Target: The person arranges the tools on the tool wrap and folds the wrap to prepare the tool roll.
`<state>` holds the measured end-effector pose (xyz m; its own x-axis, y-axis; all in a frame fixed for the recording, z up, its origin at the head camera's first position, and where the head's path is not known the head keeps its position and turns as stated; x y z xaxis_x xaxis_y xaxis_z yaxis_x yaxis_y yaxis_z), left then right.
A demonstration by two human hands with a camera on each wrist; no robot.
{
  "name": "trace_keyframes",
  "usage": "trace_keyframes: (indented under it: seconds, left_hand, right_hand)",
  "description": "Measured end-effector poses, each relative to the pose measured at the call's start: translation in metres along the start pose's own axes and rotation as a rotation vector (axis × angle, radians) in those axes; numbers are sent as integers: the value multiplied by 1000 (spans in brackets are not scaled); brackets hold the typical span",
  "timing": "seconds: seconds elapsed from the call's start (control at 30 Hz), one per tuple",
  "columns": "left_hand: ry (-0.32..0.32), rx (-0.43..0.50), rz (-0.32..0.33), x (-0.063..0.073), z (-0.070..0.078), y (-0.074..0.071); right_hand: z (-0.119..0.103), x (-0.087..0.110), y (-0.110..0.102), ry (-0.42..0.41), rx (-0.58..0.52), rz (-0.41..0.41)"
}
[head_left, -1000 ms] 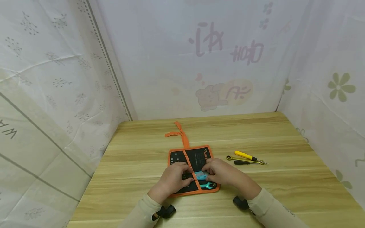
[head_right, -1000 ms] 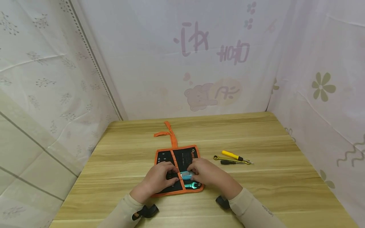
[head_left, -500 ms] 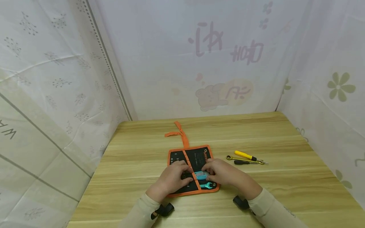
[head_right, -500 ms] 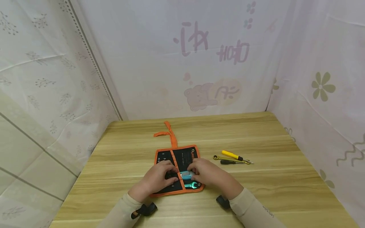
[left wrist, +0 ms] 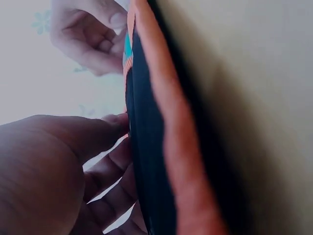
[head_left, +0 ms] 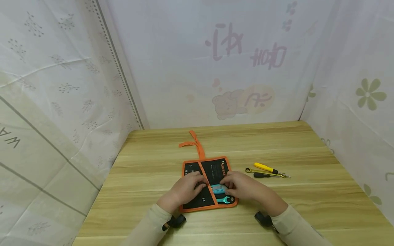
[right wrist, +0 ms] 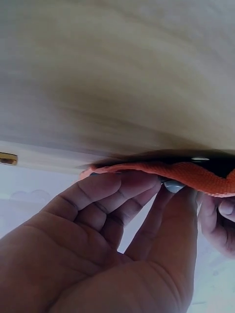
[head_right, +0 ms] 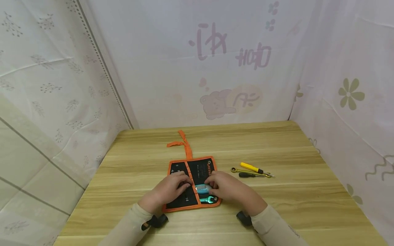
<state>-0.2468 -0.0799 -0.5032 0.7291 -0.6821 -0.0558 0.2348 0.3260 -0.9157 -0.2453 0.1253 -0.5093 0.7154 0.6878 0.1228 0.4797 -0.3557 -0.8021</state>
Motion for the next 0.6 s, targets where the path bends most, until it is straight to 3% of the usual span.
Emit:
trace_keyframes:
  seconds: [0.3, 0.6]
  left_hand:
    - [12, -30, -38, -5, -8, -1]
    - [9, -25, -92, -8, -10, 0]
  right_hand:
    - [8, 13, -9, 29, -88, 33]
    - [30, 26, -22, 96, -95, 108]
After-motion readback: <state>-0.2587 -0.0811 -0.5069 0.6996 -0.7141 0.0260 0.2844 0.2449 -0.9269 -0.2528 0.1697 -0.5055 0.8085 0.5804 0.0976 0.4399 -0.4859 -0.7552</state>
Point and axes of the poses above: each hand's wrist, its own x-axis away from the middle knuckle, its own y-axis out of the palm, z = x × y, the point moved 6 cm from there along -x, towards the middle knuckle, and after that the axes turned 6 degrees about -z, right-handed, at the moved point
